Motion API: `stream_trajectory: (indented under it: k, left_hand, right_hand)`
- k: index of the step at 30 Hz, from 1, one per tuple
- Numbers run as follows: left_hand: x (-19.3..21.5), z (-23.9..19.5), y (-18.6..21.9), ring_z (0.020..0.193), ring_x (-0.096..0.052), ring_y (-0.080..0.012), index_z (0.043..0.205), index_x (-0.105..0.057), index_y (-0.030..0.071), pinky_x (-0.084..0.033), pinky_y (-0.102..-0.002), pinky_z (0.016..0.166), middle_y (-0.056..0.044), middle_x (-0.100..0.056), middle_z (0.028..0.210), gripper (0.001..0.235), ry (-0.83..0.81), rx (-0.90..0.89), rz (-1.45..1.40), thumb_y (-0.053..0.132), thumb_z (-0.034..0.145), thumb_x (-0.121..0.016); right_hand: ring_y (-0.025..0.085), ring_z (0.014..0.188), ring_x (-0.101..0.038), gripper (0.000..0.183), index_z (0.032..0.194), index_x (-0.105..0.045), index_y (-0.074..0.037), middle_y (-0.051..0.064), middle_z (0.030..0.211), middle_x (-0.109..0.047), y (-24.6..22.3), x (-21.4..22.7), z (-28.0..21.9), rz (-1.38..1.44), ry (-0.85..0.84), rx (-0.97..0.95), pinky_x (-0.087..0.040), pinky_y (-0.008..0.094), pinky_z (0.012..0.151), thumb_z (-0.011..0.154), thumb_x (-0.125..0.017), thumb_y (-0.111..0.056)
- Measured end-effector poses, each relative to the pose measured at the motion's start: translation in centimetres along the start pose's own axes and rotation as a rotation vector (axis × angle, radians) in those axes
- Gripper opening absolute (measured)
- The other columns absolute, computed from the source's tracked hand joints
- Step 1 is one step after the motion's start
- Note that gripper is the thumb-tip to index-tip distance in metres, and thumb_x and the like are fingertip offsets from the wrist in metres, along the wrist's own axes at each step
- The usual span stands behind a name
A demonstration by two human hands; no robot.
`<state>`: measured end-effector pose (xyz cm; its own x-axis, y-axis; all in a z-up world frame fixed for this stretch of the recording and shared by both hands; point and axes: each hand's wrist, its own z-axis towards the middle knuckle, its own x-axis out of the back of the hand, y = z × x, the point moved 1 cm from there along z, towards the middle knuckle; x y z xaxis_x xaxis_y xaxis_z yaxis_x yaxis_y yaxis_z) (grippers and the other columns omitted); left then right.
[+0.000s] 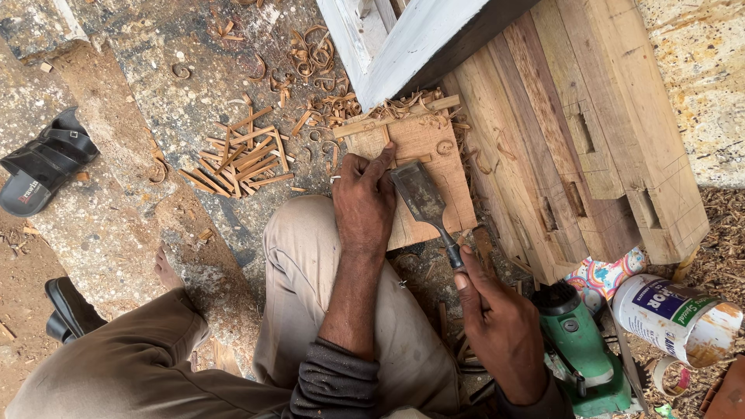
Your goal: The person sits on the ground and uses a chisel to carve a small wooden block, removing shavings and shaping the surface. The person occasionally pauses to clear debris from the work area.
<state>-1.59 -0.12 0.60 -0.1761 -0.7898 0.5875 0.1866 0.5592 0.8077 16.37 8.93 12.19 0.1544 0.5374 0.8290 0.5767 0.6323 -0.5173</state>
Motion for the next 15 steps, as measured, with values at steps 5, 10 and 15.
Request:
stream_trajectory:
  k: [5, 10, 15]
  left_hand:
    - [0.4, 0.2, 0.3, 0.075, -0.061, -0.0191, 0.121, -0.078, 0.019, -0.056, -0.038, 0.071, -0.005, -0.056, 0.087, 0.04, 0.049, -0.051, -0.021, 0.001, 0.086, -0.076]
    - [0.4, 0.2, 0.9, 0.07, -0.062, -0.0191, 0.101, -0.079, 0.012, -0.054, -0.04, 0.066, -0.005, -0.056, 0.079, 0.014, 0.092, -0.062, -0.102, 0.002, 0.092, -0.077]
    - [0.6, 0.2, 1.0, 0.068, -0.063, -0.0194, 0.096, -0.077, 0.01, -0.054, -0.04, 0.063, -0.005, -0.057, 0.077, 0.011, 0.116, -0.055, -0.155, 0.001, 0.091, -0.076]
  right_hand:
    - [0.029, 0.063, -0.074, 0.051, 0.143, -0.06, -0.012, 0.021, 0.077, -0.075, -0.7, -0.4, -0.3, -0.167, -0.038, 0.013, -0.056, 0.042, 0.052, 0.093, -0.068, -0.022]
    - [0.026, 0.059, -0.074, 0.052, 0.145, -0.056, -0.008, 0.018, 0.07, -0.072, 0.0, -2.7, -0.2, -0.16, -0.001, 0.084, -0.057, 0.04, 0.051, 0.096, -0.063, -0.02]
    - [0.026, 0.057, -0.073, 0.05, 0.145, -0.057, -0.007, 0.016, 0.068, -0.07, 0.4, -3.8, 0.3, -0.172, 0.014, 0.07, -0.057, 0.04, 0.049, 0.097, -0.063, -0.02]
